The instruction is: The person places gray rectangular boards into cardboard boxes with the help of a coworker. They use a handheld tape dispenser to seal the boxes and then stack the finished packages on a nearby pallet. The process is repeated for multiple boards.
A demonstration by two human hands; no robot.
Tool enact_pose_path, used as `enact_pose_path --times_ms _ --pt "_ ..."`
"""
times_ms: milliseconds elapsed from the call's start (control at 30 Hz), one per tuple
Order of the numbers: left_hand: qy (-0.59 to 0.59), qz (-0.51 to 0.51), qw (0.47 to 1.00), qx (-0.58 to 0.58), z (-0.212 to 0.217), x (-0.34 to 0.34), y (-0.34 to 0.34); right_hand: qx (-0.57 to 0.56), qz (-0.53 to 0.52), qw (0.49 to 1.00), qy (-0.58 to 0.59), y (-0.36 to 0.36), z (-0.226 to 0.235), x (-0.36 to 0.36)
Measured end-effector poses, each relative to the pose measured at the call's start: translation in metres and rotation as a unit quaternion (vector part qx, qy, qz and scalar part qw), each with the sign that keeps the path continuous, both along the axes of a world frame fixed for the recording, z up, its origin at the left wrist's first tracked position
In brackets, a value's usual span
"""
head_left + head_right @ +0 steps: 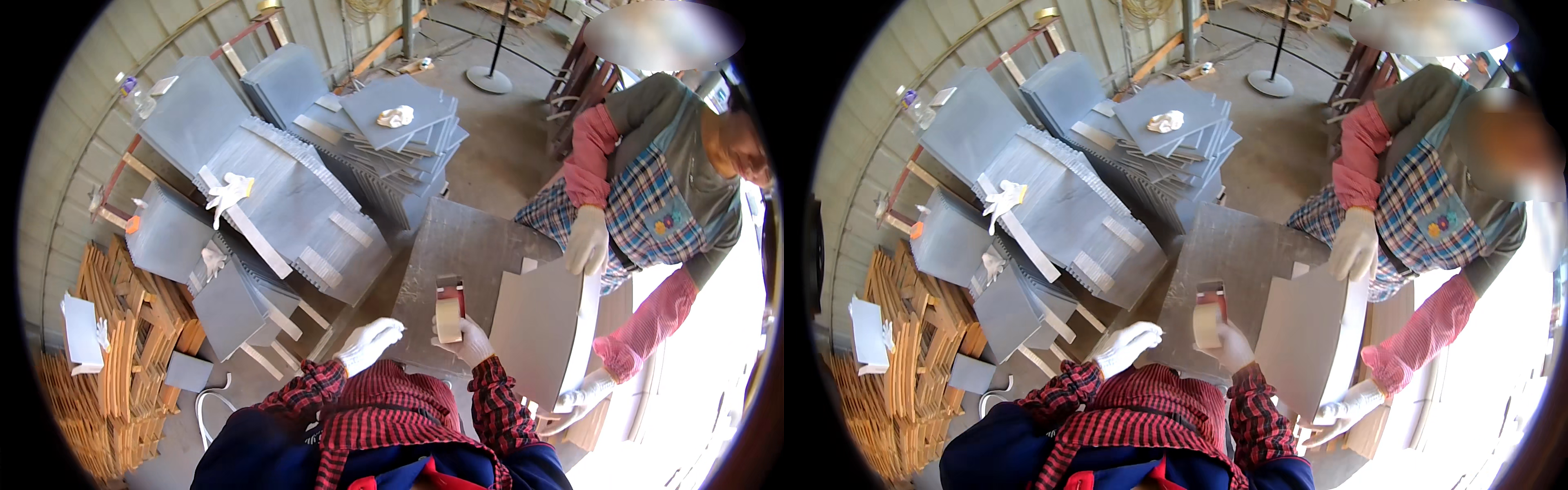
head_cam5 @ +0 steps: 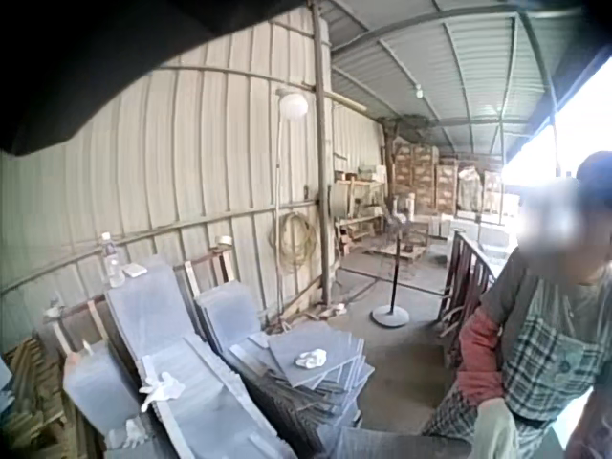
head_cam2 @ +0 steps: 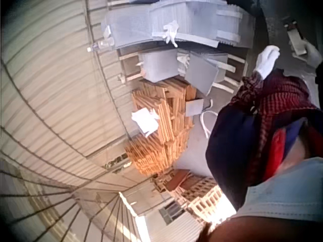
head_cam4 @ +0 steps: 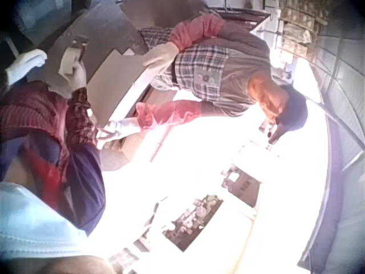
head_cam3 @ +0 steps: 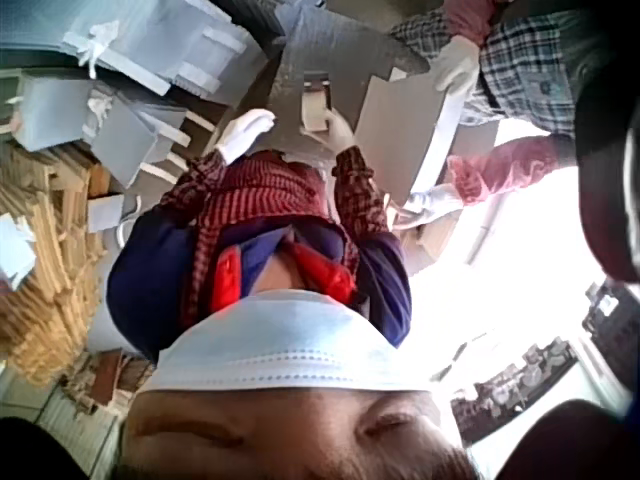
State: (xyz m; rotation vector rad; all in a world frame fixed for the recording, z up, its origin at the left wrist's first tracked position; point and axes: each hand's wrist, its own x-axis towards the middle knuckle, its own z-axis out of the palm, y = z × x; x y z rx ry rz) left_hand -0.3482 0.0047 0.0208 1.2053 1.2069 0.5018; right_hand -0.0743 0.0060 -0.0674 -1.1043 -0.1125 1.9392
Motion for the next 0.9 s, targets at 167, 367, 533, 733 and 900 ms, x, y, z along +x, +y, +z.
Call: enact_pose_path --times_ms 167,367,533,733,900 --pt "-0.101 -0.042 0.994 0.016 0.027 0.047 0.061 0.149 -0.089 0.978 -0.116 -0.052 0.152 0.001" --pt "-0.294 -0.267 0.906 -0.147 0.084 0.110 0.081 0.245 -0.172 0.774 -0.558 -0.101 0.215 0.020" --pt "-0.320 -0.408 0.843 -0.142 0.117 0.149 0.072 0.243 -0.189 0.622 -0.720 -0.136 0.227 0.022" --pt "-0.257 -0.349 0.899 -0.058 0.140 0.173 0.042 0.273 -0.150 0.470 -0.826 -0.160 0.234 0.022" --pt "-0.266 -0.346 0.899 0.036 0.148 0.189 0.018 0.270 -0.128 0.442 -0.846 -0.184 0.237 0.034"
